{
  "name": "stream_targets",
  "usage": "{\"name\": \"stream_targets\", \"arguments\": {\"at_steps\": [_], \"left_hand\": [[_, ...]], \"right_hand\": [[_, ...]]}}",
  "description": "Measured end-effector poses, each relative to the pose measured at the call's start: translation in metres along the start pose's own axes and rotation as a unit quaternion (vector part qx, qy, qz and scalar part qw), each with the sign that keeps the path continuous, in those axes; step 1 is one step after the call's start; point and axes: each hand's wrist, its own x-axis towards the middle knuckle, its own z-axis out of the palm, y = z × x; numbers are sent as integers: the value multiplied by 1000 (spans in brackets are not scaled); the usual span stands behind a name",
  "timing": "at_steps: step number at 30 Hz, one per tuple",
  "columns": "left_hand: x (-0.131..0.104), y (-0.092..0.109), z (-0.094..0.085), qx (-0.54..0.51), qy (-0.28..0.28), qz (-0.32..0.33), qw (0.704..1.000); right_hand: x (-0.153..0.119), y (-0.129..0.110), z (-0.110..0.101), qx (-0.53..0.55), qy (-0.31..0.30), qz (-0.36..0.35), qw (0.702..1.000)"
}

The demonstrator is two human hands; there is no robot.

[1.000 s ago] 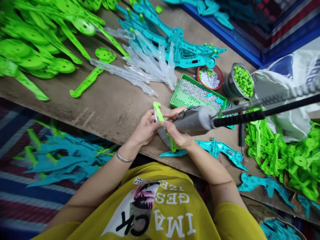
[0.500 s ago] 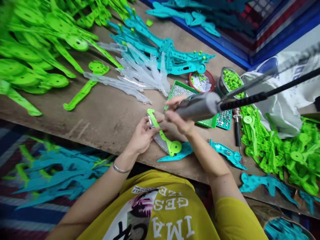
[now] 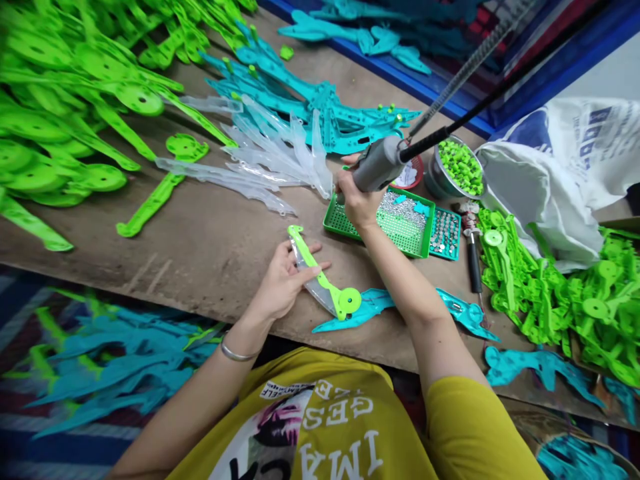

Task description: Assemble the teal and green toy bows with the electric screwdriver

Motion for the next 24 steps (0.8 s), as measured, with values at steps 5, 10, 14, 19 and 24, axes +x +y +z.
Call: {"name": "stream_targets", "arguments": {"at_steps": [5,10,14,19,24], "left_hand": [[1,-1,-1,-3,0,-2,1000],[3,-4,-2,-3,-6,8,1000],[4,-7,-1,8,-10,11,1000],[6,-7,1,16,-4,28,999],[9,-7,1,17,-2,36,999]], "right_hand": [[2,5,-2,-7,-37,12,999],[5,9,-2,7,-44,1,999],[8,3,-2,-3,-31,-19,999],[-20,-48,-21,-2,-69,-39,997],[-59,-89,-48,11,-88,-36,995]]}}
